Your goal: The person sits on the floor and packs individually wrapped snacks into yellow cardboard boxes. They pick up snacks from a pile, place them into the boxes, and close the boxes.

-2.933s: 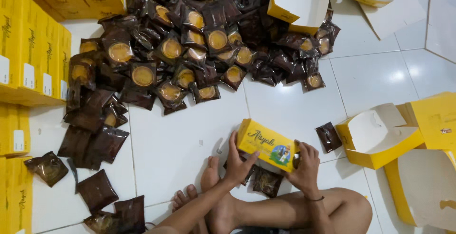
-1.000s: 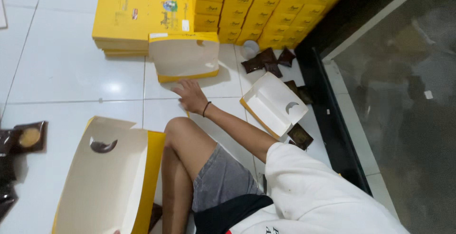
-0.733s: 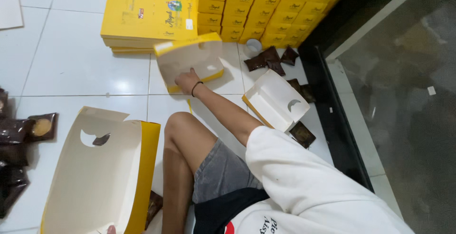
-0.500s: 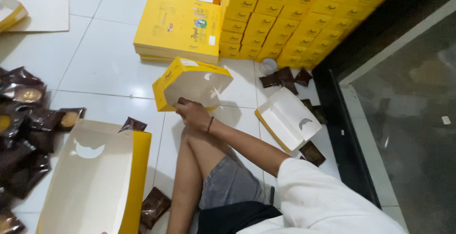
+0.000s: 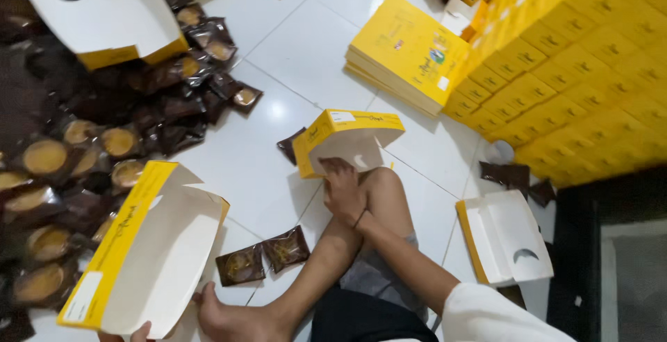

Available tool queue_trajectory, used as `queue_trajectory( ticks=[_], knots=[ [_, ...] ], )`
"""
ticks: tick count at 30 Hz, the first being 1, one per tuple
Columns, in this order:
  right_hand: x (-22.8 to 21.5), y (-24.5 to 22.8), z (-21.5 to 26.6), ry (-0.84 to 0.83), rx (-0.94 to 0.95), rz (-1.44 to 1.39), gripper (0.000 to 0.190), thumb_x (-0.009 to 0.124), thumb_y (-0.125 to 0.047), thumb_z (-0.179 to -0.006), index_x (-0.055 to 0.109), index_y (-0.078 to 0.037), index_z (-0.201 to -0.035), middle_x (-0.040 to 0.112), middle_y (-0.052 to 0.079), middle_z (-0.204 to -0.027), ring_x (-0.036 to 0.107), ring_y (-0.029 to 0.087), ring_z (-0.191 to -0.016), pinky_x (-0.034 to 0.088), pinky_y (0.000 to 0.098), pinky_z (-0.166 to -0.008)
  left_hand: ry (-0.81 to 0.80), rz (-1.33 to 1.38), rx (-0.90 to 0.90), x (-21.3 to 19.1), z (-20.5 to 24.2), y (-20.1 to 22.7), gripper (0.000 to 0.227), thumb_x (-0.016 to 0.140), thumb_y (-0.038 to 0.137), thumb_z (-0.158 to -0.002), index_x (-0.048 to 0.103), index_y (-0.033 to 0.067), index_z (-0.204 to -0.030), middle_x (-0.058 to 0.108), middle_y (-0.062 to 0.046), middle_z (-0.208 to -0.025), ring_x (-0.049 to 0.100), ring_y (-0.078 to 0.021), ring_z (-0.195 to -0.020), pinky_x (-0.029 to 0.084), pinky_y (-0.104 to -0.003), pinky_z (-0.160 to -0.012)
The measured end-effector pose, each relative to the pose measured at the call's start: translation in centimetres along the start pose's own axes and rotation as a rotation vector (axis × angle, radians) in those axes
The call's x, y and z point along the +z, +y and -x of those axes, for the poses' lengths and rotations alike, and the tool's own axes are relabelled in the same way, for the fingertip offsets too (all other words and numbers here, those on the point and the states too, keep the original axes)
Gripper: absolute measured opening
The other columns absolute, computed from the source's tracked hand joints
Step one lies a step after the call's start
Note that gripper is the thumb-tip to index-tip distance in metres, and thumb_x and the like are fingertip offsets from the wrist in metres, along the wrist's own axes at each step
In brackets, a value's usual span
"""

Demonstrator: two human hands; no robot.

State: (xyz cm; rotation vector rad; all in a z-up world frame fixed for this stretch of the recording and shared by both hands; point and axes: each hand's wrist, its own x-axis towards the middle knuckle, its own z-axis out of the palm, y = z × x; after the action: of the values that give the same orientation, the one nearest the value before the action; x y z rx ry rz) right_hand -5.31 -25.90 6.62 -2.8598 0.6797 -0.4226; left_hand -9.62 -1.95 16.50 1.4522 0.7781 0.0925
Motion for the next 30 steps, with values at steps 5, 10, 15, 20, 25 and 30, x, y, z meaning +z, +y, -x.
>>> queue_trajectory(
  ticks=[5, 10, 15, 20, 25, 30],
  knots=[
    [0.5, -8.3, 3.1, 0.414, -0.077, -0.254, 0.059, 0.072, -0.025, -0.092, 0.043, 0.0, -0.136, 0.045, 0.023, -0.143, 0.045, 0.042, -0.135, 0.036, 0.0525, -0.115, -0.474, -0.146, 0.199, -5.3, -27.6, 1.0, 0.058, 0.047, -0.007, -0.08, 0.053, 0.0027, -0.137, 0.066, -0.022, -0.127, 0.064, -0.0342, -0.108, 0.052, -0.041, -0.096],
    [-1.4, -16.9, 0.0, 0.238, -0.398, -0.584, 0.057, 0.073, -0.027, -0.092, 0.045, -0.004, -0.136, 0.044, 0.025, -0.147, 0.045, 0.039, -0.139, 0.04, 0.0468, -0.114, -0.548, -0.195, 0.488, -8.3, -32.2, -4.0, 0.095, 0.05, -0.011, -0.07, 0.03, 0.0043, -0.161, 0.037, -0.015, -0.165, 0.036, -0.0264, -0.151, 0.03, -0.039, -0.123],
    [-4.1, -24.8, -10.8, 0.093, -0.648, -0.75, 0.035, 0.062, -0.02, -0.103, 0.053, 0.0, -0.131, 0.056, 0.022, -0.13, 0.058, 0.036, -0.125, 0.051, 0.0447, -0.105, -0.793, -0.166, 0.515, -9.1, -31.7, 3.1, 0.088, 0.063, 0.003, -0.08, 0.027, 0.0025, -0.161, 0.034, -0.014, -0.167, 0.028, -0.0286, -0.157, 0.02, -0.042, -0.129],
    [2.6, -29.8, -21.5, -0.162, -0.917, -0.485, 0.029, 0.076, -0.016, -0.097, 0.067, -0.002, -0.12, 0.067, 0.015, -0.12, 0.066, 0.036, -0.109, 0.053, 0.0443, -0.091, -1.025, 0.178, 0.4, -7.2, -34.7, 4.9, 0.076, 0.054, 0.047, -0.096, 0.038, 0.0016, -0.155, 0.058, -0.02, -0.147, 0.053, -0.0284, -0.138, 0.038, -0.043, -0.117],
    [11.3, -34.1, -28.7, -0.274, -0.882, 0.101, 0.128, 0.102, -0.041, -0.065, 0.023, -0.035, -0.166, 0.004, 0.013, -0.173, 0.023, 0.046, -0.158, 0.044, 0.0648, -0.112, -1.132, 0.367, 0.183, -2.0, -38.7, 6.6, 0.07, 0.055, 0.037, -0.093, 0.041, 0.0007, -0.151, 0.06, -0.023, -0.14, 0.065, -0.037, -0.125, 0.051, -0.041, -0.095],
    [13.7, -35.1, -28.0, -0.337, -0.605, -0.01, 0.065, 0.059, -0.013, -0.079, 0.048, -0.029, -0.14, 0.058, 0.011, -0.139, 0.071, 0.043, -0.095, 0.054, 0.0584, -0.068, -1.122, 0.152, -0.039, 1.7, -41.6, 7.3, 0.049, 0.048, 0.027, -0.097, 0.053, 0.0052, -0.141, 0.067, -0.019, -0.138, 0.077, -0.0438, -0.101, 0.05, -0.032, -0.057]
  ],
)
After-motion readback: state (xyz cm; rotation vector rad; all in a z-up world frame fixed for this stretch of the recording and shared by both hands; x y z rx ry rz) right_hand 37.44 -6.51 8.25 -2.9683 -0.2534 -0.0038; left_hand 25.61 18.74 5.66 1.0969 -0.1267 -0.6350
